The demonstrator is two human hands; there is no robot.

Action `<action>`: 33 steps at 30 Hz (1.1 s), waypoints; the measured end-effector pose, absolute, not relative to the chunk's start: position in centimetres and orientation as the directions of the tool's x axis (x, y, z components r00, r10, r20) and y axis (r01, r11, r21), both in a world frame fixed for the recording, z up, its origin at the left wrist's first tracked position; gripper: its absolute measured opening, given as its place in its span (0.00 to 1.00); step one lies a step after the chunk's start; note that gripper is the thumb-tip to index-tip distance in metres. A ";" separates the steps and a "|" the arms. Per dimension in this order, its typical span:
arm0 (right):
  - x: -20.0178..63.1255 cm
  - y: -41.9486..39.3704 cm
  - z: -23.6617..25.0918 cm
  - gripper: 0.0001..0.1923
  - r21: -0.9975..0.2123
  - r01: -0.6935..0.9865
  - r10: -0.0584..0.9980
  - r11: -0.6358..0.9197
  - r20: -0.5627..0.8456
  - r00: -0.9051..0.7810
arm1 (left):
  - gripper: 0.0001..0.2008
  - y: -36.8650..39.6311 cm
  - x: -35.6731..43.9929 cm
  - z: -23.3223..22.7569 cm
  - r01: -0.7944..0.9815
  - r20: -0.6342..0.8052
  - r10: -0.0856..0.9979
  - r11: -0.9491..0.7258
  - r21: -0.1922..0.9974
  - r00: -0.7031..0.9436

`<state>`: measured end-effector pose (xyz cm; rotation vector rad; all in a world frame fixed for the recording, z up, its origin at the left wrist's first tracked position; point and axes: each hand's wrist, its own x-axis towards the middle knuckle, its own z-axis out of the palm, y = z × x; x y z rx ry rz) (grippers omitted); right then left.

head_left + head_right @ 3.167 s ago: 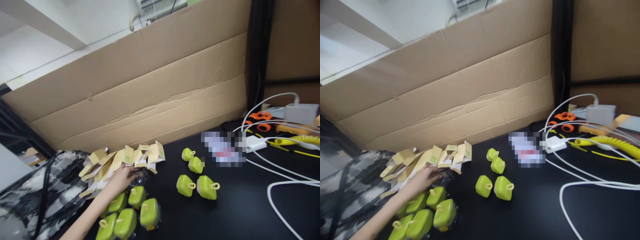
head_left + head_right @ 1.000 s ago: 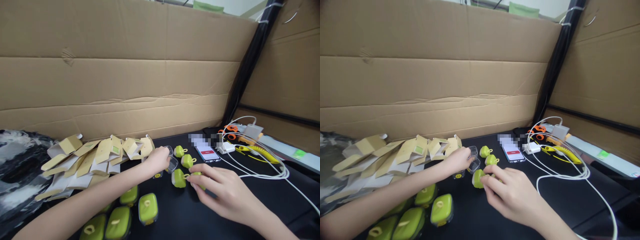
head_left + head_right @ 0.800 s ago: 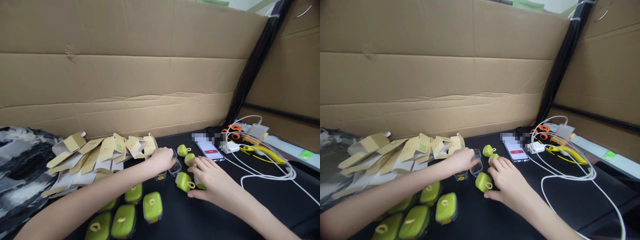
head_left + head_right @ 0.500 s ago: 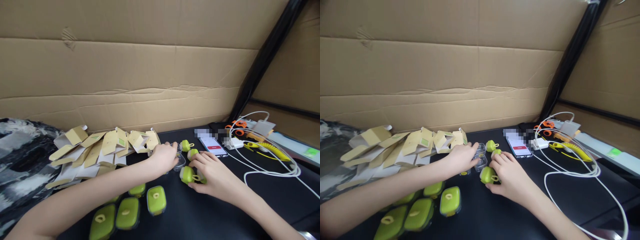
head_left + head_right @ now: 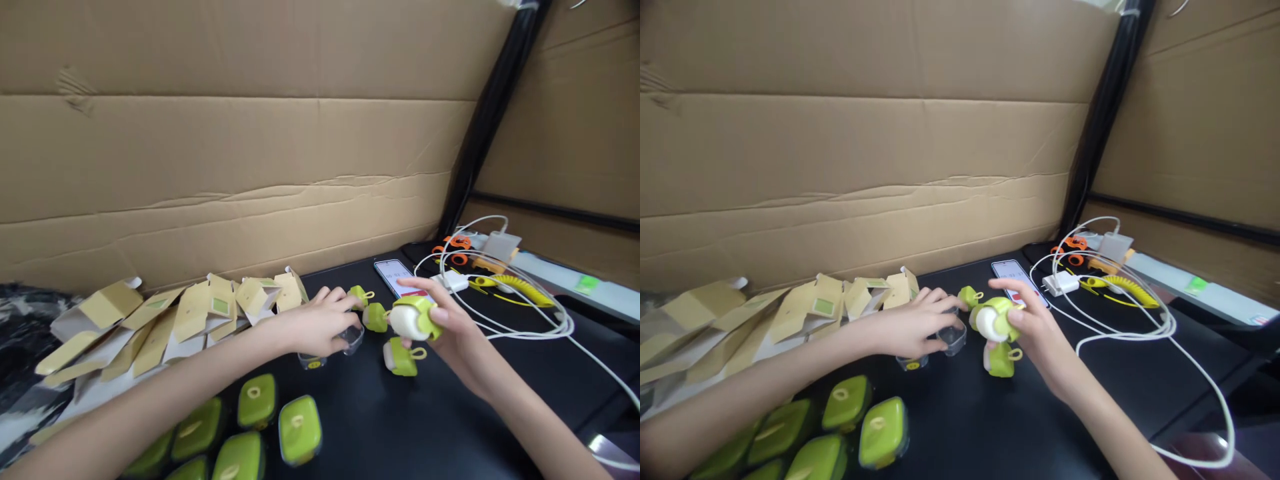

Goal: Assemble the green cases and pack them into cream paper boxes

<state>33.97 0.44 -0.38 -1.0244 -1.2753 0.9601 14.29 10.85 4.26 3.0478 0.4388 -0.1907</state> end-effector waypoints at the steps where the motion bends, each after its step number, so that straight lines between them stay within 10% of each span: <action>1: 33.8 0.6 -0.3 0.16 -0.966 -0.033 0.965 0.258 0.255 0.062 | 0.07 10.7 14.6 4.0 0.287 -0.119 0.281 -0.957 0.038 0.952; 17: 33.7 1.3 -1.2 0.26 -0.970 0.113 0.972 0.217 0.204 -0.112 | 0.47 9.2 14.5 2.1 0.535 -0.074 0.536 -0.801 0.269 0.841; 33: 32.6 1.0 -1.7 0.21 -0.628 0.652 0.905 0.425 0.271 -0.329 | 0.51 8.2 14.1 0.9 0.596 -0.095 0.603 -0.730 0.334 0.792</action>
